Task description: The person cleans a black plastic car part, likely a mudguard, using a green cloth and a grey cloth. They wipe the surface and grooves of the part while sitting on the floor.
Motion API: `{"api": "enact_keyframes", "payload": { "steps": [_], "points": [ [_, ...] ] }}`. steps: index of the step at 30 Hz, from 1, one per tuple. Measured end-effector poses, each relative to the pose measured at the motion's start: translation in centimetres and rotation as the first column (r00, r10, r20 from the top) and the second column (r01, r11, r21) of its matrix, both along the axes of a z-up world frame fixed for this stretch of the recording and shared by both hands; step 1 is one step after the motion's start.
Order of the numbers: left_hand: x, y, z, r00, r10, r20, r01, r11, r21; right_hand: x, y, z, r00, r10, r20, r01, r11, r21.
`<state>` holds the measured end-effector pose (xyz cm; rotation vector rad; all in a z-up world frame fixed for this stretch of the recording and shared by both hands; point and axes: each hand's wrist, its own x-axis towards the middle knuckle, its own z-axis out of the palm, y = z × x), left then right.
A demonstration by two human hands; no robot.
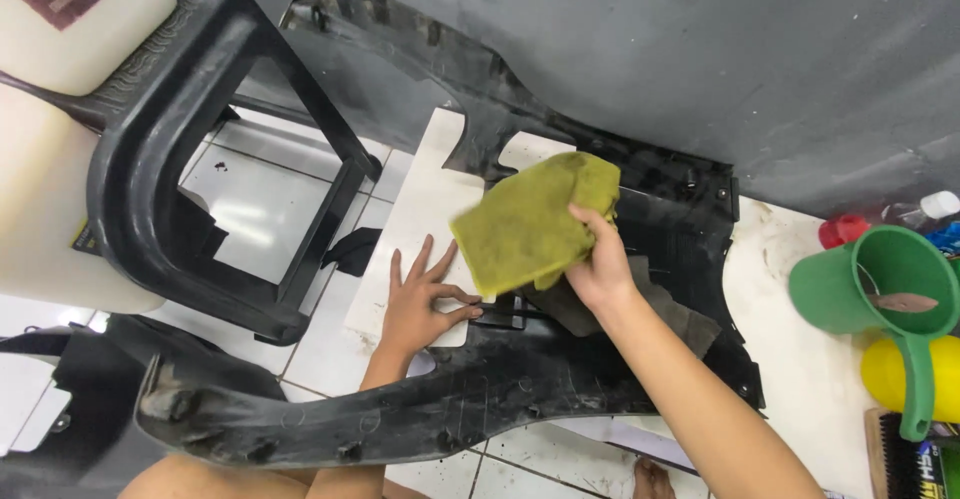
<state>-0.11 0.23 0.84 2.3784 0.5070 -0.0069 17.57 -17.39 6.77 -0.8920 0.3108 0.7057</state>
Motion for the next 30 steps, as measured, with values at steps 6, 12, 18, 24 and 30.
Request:
{"api": "enact_keyframes", "payload": {
  "steps": [6,12,18,24,30],
  "points": [
    [0.1,-0.2,0.7,1.000,0.008,0.018,-0.008,1.000,-0.010,0.0,-5.7,-2.5,1.000,0.006,0.030,-0.002,0.990,-0.141],
    [0.0,-0.4,1.0,1.000,0.005,-0.015,-0.004,1.000,0.012,-2.0,-10.3,1.8,0.926,-0.113,0.360,0.259,0.886,-0.386],
    [0.1,-0.7,-0.1,1.000,0.024,-0.016,-0.022,0.996,0.092,0.4,-14.9,2.5,0.617,0.095,0.781,0.572,0.627,-0.528],
    [0.2,-0.6,-0.4,1.000,0.015,-0.024,-0.012,0.993,0.120,1.7,-18.1,-0.8,0.333,0.675,0.659,0.585,0.400,-0.705],
    [-0.2,-0.2,-2.4,0.977,-0.084,0.197,0.060,0.991,0.121,4.3,-20.5,-6.0,0.399,0.913,0.089,0.108,0.050,-0.993]
  ]
}}
